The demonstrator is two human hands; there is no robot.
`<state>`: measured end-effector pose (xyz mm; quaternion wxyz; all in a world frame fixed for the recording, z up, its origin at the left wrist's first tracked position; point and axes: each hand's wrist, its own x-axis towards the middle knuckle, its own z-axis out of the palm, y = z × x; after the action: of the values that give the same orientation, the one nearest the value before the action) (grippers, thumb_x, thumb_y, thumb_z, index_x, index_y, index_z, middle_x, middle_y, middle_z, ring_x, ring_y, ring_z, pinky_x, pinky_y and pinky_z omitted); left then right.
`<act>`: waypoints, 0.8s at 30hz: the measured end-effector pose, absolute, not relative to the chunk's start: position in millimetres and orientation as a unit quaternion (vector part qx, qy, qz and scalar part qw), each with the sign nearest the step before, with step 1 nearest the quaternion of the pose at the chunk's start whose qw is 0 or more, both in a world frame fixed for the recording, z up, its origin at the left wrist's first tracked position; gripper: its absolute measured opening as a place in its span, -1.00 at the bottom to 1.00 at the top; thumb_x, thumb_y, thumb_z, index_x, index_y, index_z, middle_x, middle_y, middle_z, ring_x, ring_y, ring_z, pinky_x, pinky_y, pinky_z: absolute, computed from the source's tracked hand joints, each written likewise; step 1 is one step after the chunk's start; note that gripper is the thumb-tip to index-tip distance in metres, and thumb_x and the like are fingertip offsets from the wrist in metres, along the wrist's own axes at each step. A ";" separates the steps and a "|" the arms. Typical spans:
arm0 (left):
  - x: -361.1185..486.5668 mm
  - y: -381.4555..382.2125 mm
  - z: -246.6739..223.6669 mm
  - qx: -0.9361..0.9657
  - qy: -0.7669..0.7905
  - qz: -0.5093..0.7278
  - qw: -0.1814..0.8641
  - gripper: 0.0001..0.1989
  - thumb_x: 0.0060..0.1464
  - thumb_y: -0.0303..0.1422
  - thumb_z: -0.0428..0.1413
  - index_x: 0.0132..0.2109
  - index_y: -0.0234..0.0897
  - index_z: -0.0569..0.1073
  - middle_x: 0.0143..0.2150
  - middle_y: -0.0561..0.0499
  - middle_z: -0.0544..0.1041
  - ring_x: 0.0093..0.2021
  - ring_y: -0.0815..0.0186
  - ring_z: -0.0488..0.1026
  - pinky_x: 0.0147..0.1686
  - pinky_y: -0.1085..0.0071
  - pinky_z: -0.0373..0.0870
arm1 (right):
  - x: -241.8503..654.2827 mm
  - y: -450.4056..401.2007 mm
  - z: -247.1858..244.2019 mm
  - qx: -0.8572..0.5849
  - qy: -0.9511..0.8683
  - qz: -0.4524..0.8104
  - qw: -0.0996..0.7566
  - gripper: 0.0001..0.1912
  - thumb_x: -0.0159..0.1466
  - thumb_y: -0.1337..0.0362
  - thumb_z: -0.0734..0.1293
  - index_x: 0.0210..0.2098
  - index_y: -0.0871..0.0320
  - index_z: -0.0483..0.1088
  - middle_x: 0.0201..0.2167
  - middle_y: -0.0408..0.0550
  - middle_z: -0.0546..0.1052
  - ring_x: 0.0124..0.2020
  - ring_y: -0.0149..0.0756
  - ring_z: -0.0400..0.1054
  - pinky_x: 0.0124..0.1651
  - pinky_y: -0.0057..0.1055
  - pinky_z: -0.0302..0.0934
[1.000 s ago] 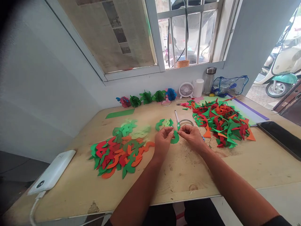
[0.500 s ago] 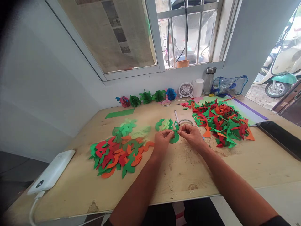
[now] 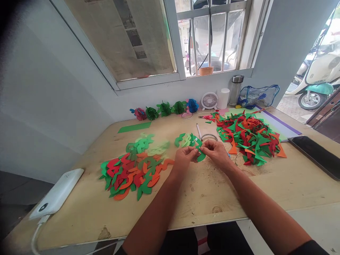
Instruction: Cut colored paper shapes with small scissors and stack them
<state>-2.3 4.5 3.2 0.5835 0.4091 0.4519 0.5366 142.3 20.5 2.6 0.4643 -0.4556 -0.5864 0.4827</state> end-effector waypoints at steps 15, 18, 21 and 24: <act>-2.3 8.2 -5.0 0.388 0.446 0.565 0.576 -0.73 -0.27 -0.24 0.26 -0.45 -0.37 0.46 -0.57 0.04 0.46 -0.54 0.39 0.41 -0.56 0.50 0.38 | 141.4 20.0 3.7 -0.473 -0.603 0.463 0.446 -0.70 0.02 0.06 0.42 -0.54 0.17 0.37 -0.62 -0.20 0.31 -0.56 -0.44 0.11 -0.50 -0.45 -0.01; -2.8 6.7 -1.5 0.396 0.454 0.543 0.585 -0.67 -0.29 -0.18 0.28 -0.48 -0.37 0.45 -0.57 0.03 0.48 -0.57 0.39 0.42 -0.59 0.49 0.39 | 141.5 19.8 3.3 -0.473 -0.597 0.467 0.450 -0.70 0.03 0.06 0.41 -0.53 0.18 0.37 -0.59 -0.17 0.35 -0.54 -0.42 0.14 -0.49 -0.44 0.01; -3.1 5.6 2.7 0.401 0.453 0.535 0.590 -0.63 -0.32 -0.14 0.29 -0.50 -0.37 0.43 -0.60 0.05 0.47 -0.61 0.40 0.42 -0.60 0.50 0.38 | 141.4 19.9 3.4 -0.476 -0.601 0.464 0.444 -0.71 0.03 0.07 0.41 -0.54 0.18 0.37 -0.61 -0.18 0.31 -0.56 -0.44 0.10 -0.51 -0.44 -0.02; -2.9 5.5 4.6 0.408 0.451 0.539 0.583 -0.63 -0.34 -0.14 0.30 -0.52 -0.36 0.41 -0.62 0.08 0.44 -0.62 0.40 0.42 -0.60 0.51 0.38 | 141.5 20.8 2.7 -0.479 -0.610 0.459 0.434 -0.70 0.03 0.07 0.41 -0.55 0.17 0.36 -0.63 -0.20 0.28 -0.58 -0.45 0.07 -0.52 -0.45 -0.04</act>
<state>-2.9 5.5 4.6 0.5827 0.4080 0.4509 0.5391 141.5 20.8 2.7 0.4342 -0.4790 -0.6095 0.4588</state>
